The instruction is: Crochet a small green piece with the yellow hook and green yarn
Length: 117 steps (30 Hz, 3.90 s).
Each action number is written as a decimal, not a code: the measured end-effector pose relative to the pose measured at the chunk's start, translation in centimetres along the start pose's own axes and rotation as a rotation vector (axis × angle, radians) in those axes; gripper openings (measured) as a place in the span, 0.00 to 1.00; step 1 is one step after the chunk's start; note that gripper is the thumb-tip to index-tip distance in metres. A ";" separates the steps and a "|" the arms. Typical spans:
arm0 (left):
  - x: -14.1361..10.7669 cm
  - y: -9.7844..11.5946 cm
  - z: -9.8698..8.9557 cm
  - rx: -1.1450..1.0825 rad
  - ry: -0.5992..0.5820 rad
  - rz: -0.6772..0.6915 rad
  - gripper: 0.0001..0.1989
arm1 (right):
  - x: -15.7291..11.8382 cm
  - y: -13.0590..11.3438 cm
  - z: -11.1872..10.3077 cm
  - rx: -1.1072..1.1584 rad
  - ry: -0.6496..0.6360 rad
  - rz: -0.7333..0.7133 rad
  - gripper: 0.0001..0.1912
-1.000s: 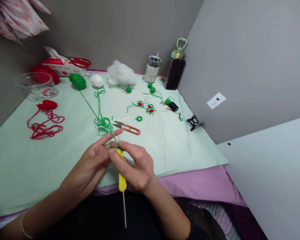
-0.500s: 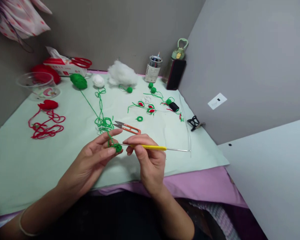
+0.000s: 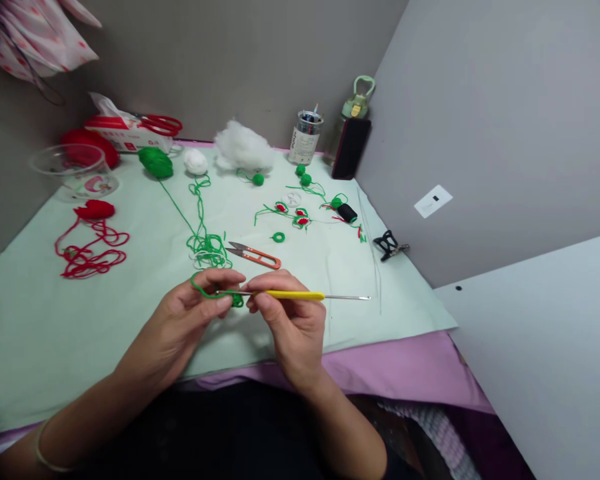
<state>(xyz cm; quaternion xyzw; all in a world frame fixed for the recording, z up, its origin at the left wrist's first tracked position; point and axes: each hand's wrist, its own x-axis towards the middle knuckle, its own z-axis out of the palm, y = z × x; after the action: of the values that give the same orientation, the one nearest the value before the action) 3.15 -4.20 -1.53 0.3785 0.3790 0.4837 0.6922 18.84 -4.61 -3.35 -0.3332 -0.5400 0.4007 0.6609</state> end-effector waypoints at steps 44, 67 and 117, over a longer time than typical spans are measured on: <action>-0.3 0.8 0.3 -0.189 -0.084 -0.073 0.09 | -0.4 0.2 0.7 -0.133 0.041 -0.143 0.08; -2.1 1.3 -2.1 0.031 0.076 0.103 0.37 | -0.6 -1.2 3.9 -0.469 -0.219 -0.400 0.20; -0.6 1.2 -1.0 -0.142 -0.018 -0.046 0.24 | 1.3 0.1 1.7 0.087 -0.025 0.135 0.12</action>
<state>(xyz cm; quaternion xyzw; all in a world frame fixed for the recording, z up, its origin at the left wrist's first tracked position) 1.62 -4.32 -0.81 0.3237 0.3459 0.4900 0.7317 17.31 -3.38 -2.55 -0.3348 -0.5064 0.4718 0.6394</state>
